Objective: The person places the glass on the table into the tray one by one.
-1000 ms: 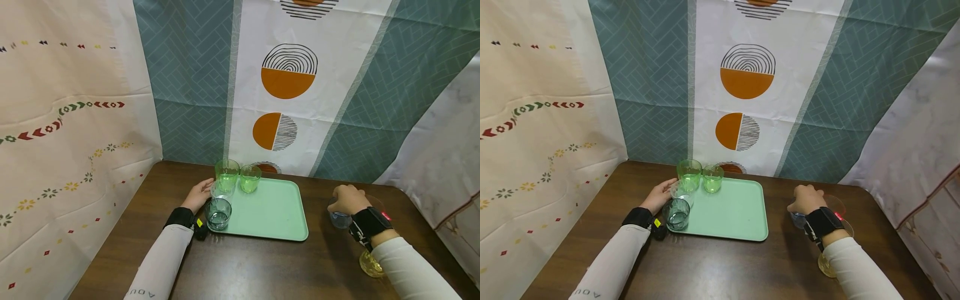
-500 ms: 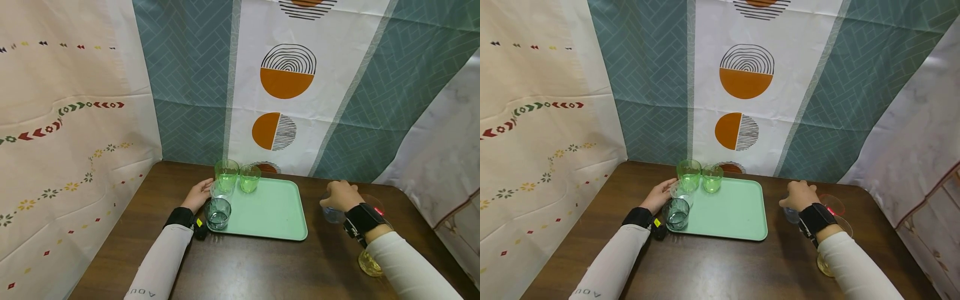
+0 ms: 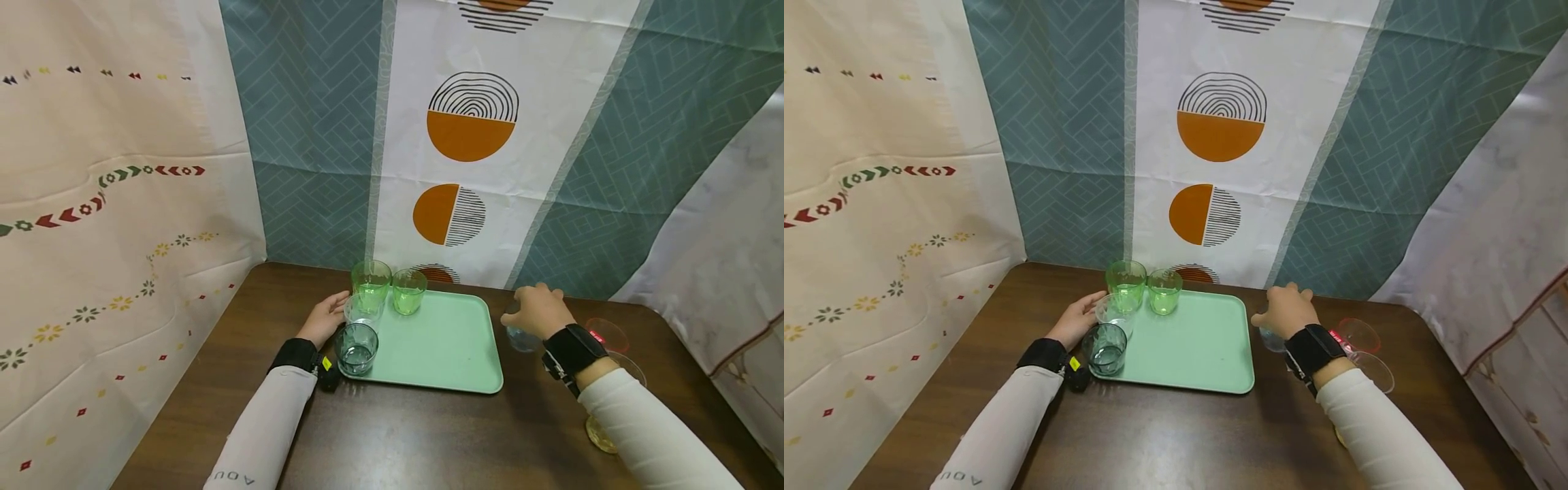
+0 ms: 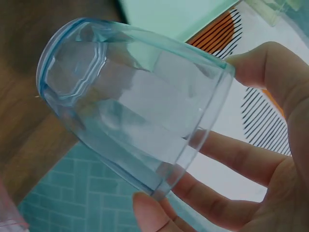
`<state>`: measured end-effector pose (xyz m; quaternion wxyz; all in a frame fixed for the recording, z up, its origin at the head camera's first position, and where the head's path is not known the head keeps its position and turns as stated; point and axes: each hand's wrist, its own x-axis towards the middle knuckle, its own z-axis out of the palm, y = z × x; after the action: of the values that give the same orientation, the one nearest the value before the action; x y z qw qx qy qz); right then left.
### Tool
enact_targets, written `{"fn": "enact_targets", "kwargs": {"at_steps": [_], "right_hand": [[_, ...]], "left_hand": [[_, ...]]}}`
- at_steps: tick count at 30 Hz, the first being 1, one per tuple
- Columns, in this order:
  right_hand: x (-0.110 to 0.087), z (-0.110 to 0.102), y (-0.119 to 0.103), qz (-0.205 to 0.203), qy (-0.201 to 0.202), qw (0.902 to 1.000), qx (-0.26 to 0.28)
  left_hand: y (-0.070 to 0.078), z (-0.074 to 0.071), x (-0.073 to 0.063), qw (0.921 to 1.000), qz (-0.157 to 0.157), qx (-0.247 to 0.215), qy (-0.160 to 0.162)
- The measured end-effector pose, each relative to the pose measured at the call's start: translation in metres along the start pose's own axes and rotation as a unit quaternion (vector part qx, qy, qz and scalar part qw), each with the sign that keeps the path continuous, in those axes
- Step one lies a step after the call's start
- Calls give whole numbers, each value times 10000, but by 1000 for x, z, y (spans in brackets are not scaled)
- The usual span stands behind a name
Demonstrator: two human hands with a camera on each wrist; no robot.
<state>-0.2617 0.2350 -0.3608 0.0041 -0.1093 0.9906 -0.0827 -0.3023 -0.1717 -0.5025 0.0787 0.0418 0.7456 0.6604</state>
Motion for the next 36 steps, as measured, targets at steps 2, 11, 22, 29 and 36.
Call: {"fn": "enact_targets", "kwargs": {"at_steps": [2, 11, 22, 29, 36], "right_hand": [[3, -1, -6, -17, 61, 10000, -50], [15, -4, -29, -77, 98, 9999, -4], [32, -7, -51, -97, 281, 9995, 78], [41, -5, -64, -203, 380, 9990, 86], [47, -3, -79, -221, 297, 9991, 183]], "left_hand": [[9, 1, -7, 10000, -7, 3, -25], [28, 5, -19, 10000, -60, -42, -27], [-1, 1, -1, 10000, -62, 43, 16], [-2, 1, 1, 10000, -33, -26, -24], [0, 0, 2, 10000, -50, -2, 5]]}}
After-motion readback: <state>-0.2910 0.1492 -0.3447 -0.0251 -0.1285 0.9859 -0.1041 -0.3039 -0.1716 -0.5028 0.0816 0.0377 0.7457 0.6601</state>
